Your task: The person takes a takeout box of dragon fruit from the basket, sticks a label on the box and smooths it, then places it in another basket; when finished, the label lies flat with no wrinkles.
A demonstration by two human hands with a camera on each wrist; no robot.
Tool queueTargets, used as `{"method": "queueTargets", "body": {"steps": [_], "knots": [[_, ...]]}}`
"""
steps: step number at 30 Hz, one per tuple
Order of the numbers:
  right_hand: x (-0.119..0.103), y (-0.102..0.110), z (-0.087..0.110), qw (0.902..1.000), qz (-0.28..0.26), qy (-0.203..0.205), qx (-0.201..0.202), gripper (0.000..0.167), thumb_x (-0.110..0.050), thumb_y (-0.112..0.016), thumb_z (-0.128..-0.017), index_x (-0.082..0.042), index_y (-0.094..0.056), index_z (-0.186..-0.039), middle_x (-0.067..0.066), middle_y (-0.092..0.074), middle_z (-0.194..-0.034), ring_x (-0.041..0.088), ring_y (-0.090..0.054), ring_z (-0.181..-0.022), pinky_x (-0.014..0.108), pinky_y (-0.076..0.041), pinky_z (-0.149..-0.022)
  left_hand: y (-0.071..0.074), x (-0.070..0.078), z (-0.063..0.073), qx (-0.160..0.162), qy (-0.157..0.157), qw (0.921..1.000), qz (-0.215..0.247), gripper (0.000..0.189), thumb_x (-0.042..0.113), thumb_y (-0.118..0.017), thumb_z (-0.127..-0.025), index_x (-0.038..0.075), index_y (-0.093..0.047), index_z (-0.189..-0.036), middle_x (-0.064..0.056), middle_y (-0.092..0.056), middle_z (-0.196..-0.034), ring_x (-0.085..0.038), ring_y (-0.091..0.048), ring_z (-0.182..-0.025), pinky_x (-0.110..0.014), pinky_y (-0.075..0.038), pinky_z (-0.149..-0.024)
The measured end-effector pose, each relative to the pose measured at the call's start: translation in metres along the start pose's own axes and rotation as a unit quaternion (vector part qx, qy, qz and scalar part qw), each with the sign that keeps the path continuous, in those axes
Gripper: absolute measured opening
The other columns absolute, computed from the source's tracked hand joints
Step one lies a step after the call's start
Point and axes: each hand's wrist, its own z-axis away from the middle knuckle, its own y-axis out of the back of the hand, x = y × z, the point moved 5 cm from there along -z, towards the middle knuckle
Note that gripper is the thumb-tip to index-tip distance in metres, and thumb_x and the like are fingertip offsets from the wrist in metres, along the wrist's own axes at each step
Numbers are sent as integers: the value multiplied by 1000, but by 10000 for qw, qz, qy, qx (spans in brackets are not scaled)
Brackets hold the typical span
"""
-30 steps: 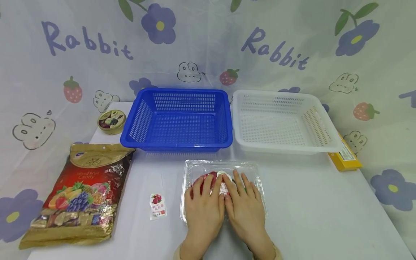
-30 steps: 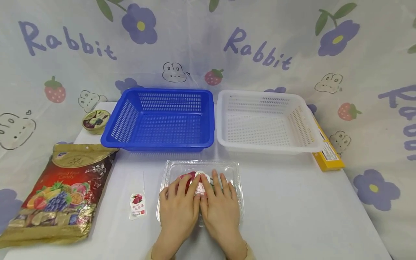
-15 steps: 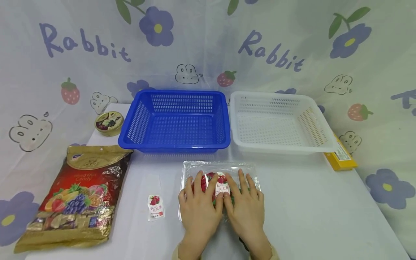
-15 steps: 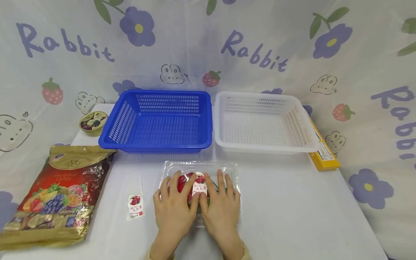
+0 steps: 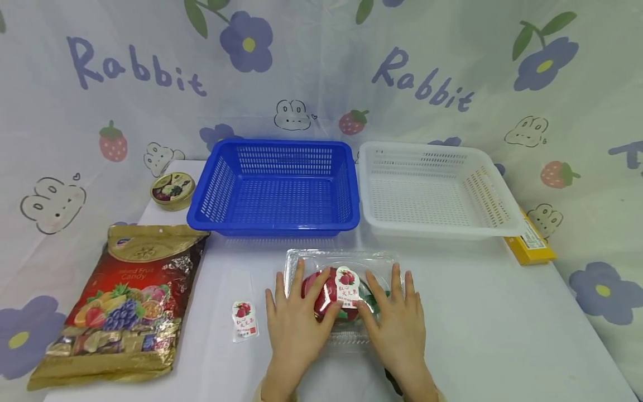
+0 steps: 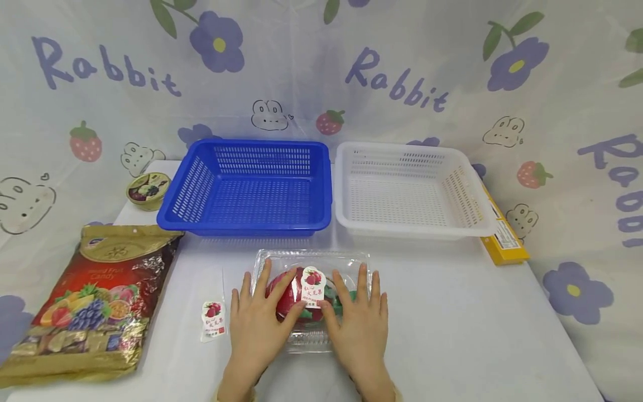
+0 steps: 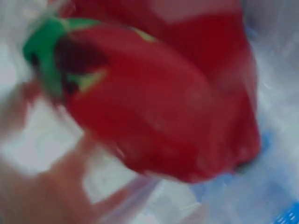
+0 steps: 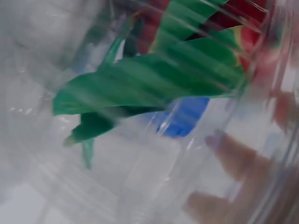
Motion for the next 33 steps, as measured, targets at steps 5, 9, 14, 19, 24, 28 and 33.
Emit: {"method": "queueTargets", "body": {"steps": [5,9,14,19,24,28,33], "knots": [[12,-2,5,9963,-766,-343,-212,56,-42,-61,-93,-19,-50,-143,26,-22,-157,55,-28,-139,74,-40,-92,-2,-9,2,-256,18,9987,446,59,55,-67,-82,42,-51,-138,-7,-40,-154,-52,-37,-136,-74,-28,-104],[25,-6,14,9823,-1672,-717,-454,56,-37,-58,-96,-22,-42,-147,20,-15,-161,54,-31,-137,77,-39,-87,-4,-19,5,-407,35,9916,1223,56,49,-67,-86,36,-52,-139,-9,-31,-159,-52,-34,-138,-78,-26,-101],[39,-10,24,9594,-2648,-809,-536,55,-27,-56,-98,-27,-37,-150,13,-20,-162,46,-45,-131,67,-44,-93,-7,-38,13,-717,247,9693,2341,58,39,-66,-89,34,-46,-143,-10,-24,-161,-48,-37,-138,-76,-30,-100],[43,-14,28,9473,-3110,-623,-454,57,-19,-57,-97,-28,-36,-150,12,-19,-162,46,-52,-125,65,-45,-94,-11,-49,23,-1057,258,9500,2926,71,37,-69,-87,33,-35,-149,-5,-17,-164,-40,-30,-144,-68,-39,-100],[46,-15,28,9426,-3271,-440,-500,57,-15,-58,-96,-22,-38,-149,15,-19,-161,47,-51,-126,72,-38,-94,-13,-52,29,-1321,-6,9364,3250,96,35,-84,-70,33,-30,-150,-6,-6,-165,-45,-22,-145,-70,-37,-101],[49,-13,25,9425,-3283,-323,-538,58,-14,-60,-95,-22,-39,-148,16,-20,-161,47,-54,-123,76,-36,-92,-12,-48,31,-1354,-207,9420,3065,119,35,-93,-52,33,-27,-151,-9,-4,-165,-43,-29,-143,-60,-44,-101],[50,-13,23,9363,-3437,-338,-639,58,-16,-60,-95,-23,-39,-148,14,-19,-161,50,-52,-123,74,-41,-89,-5,-43,32,-908,-743,9591,2576,124,37,-95,-46,25,-31,-152,-17,-10,-163,-39,-45,-134,-44,-55,-91]]}}
